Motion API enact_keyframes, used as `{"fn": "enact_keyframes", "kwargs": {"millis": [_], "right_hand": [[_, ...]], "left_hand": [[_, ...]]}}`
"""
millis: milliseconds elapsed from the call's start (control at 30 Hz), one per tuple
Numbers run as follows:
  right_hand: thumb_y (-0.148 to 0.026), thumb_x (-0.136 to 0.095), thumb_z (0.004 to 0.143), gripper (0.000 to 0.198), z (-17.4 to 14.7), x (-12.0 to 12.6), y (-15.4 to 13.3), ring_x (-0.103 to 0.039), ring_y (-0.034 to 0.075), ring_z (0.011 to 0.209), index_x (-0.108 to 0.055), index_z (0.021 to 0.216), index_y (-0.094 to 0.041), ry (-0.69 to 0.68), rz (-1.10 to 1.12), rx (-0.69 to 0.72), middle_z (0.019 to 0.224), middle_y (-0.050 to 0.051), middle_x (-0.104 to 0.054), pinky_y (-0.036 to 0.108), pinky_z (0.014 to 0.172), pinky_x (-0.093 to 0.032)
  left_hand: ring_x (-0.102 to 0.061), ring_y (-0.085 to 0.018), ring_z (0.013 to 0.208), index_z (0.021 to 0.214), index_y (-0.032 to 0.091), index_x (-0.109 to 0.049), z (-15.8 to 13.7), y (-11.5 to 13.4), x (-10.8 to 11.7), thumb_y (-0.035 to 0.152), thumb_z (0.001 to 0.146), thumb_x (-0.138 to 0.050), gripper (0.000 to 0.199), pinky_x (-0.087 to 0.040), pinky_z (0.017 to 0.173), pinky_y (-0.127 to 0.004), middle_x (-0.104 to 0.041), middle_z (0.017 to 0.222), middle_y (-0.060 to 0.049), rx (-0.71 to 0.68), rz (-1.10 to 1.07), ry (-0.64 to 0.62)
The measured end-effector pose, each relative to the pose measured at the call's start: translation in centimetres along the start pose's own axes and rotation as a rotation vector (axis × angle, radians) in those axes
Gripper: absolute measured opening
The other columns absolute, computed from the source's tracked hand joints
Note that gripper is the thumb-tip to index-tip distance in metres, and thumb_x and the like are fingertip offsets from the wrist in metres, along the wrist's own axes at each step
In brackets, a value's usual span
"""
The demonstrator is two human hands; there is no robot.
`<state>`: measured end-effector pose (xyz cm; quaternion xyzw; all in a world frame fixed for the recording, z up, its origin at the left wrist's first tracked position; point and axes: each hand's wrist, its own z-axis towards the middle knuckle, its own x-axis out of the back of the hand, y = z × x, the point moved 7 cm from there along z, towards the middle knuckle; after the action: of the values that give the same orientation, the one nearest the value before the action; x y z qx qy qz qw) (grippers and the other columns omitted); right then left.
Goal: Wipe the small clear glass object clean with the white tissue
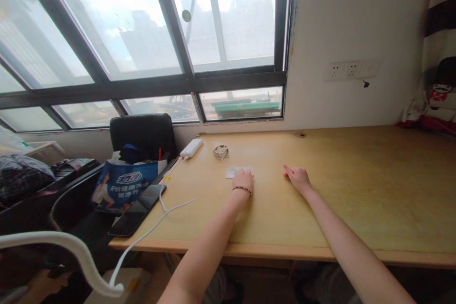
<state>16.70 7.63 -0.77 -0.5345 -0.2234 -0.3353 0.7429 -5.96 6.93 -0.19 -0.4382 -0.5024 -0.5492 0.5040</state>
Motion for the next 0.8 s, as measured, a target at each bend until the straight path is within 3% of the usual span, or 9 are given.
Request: {"fn": "enact_keyframes", "kwargs": {"millis": [167,300,500,800], "right_hand": [[-0.053,-0.031,0.081,0.056,0.0,0.0,0.1,-0.059,0.016,0.059,-0.067,0.059,-0.016,-0.001,0.005,-0.020,0.059,0.006,-0.066,0.023,0.058,-0.037],[-0.053,-0.031,0.081,0.056,0.0,0.0,0.2,-0.059,0.016,0.058,-0.068,0.060,-0.017,0.004,0.012,-0.018,0.060,0.006,-0.066,0.023,0.058,-0.037],[-0.053,-0.031,0.081,0.056,0.1,-0.1,0.3,-0.059,0.017,0.059,-0.068,0.060,-0.017,0.013,0.014,-0.019,0.060,0.006,-0.066,0.024,0.059,-0.038],[-0.051,-0.031,0.081,0.054,0.0,0.0,0.2,-0.058,0.016,0.058,-0.067,0.059,-0.017,0.000,0.011,-0.018,0.059,0.005,-0.066,0.023,0.060,-0.037]], "left_hand": [[-0.045,-0.032,0.099,0.103,0.011,-0.054,1.3,-5.1,0.8,0.032,0.078,-0.042,0.035,-0.040,0.070,-0.042,-0.048,0.110,-0.021,0.230,0.031,-0.012],[-0.040,-0.033,0.104,0.105,0.013,-0.053,1.8,-7.7,0.8,0.034,0.079,-0.037,0.037,-0.036,0.074,-0.050,-0.047,0.112,-0.020,0.356,0.053,0.012],[-0.040,-0.037,0.106,0.106,0.018,-0.053,2.4,-9.6,0.1,0.038,0.078,-0.037,0.038,-0.027,0.078,-0.060,-0.044,0.118,-0.019,0.461,0.029,-0.037],[-0.039,-0.039,0.108,0.108,0.020,-0.052,2.4,-11.2,0.4,0.038,0.078,-0.036,0.039,-0.027,0.075,-0.064,-0.046,0.118,-0.021,0.543,0.019,-0.089]]}}
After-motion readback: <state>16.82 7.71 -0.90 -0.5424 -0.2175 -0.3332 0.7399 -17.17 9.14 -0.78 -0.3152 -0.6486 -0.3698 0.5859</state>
